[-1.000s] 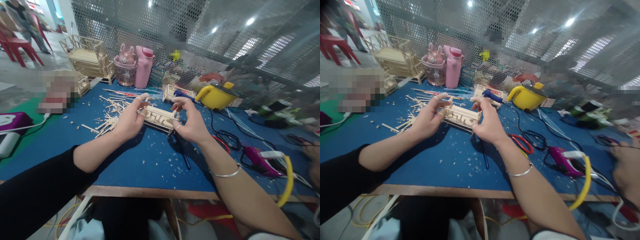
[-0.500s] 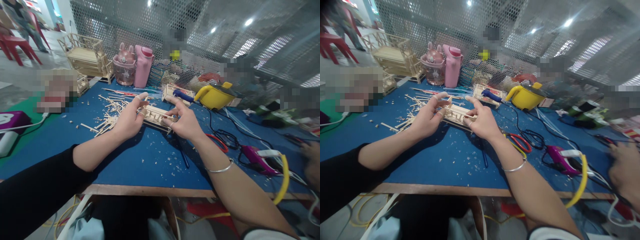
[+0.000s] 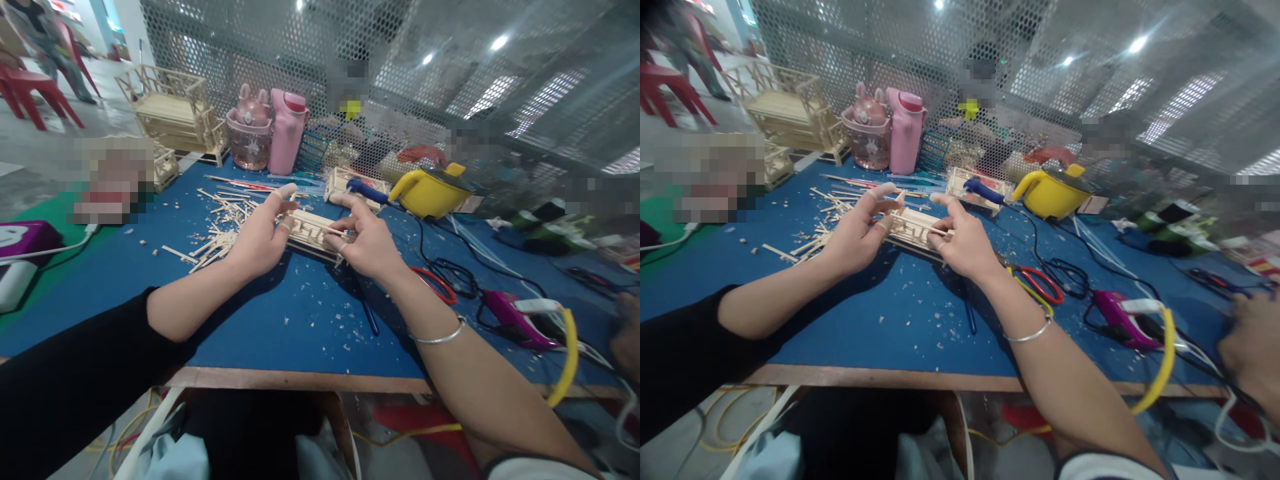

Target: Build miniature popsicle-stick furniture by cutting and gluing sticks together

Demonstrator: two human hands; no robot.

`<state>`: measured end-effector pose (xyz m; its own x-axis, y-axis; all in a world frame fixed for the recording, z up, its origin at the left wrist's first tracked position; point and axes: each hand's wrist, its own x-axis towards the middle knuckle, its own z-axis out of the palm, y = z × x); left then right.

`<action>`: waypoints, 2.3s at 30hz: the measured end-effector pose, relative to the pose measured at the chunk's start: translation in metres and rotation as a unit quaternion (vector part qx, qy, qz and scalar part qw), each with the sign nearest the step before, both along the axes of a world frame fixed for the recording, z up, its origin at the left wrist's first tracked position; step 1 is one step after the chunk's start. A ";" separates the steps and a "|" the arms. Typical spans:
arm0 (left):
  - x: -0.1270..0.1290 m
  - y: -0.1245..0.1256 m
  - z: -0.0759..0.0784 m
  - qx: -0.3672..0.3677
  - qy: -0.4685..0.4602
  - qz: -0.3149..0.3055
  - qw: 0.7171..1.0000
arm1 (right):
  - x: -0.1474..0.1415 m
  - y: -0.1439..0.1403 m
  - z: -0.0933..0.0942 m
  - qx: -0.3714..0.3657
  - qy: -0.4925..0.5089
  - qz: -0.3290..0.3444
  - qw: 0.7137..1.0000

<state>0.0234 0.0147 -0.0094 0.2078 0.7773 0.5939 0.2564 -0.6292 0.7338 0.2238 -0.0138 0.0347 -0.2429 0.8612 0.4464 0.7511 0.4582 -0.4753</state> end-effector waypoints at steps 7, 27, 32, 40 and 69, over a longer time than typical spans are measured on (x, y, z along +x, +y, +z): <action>0.000 0.000 0.000 0.001 0.001 0.001 1.000 | -0.001 -0.001 0.000 0.004 -0.003 0.004 1.000; 0.001 0.001 0.000 0.002 -0.020 0.001 1.000 | 0.009 -0.004 0.004 0.053 -0.044 0.023 0.997; -0.001 0.003 0.000 0.004 -0.034 0.006 0.999 | 0.034 0.003 0.009 0.176 0.029 0.029 0.984; -0.003 0.007 0.001 0.025 -0.015 0.049 0.998 | 0.034 0.002 0.005 0.138 0.035 0.043 0.989; 0.008 0.002 0.020 0.198 0.193 0.021 0.961 | 0.030 0.007 -0.009 0.066 -0.059 0.106 0.990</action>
<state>0.0316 0.0166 0.0108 0.4454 0.5192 0.7294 0.4923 -0.8225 0.2849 0.2538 -0.0063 0.0257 -0.4692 0.7206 0.5105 0.6774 0.6646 -0.3155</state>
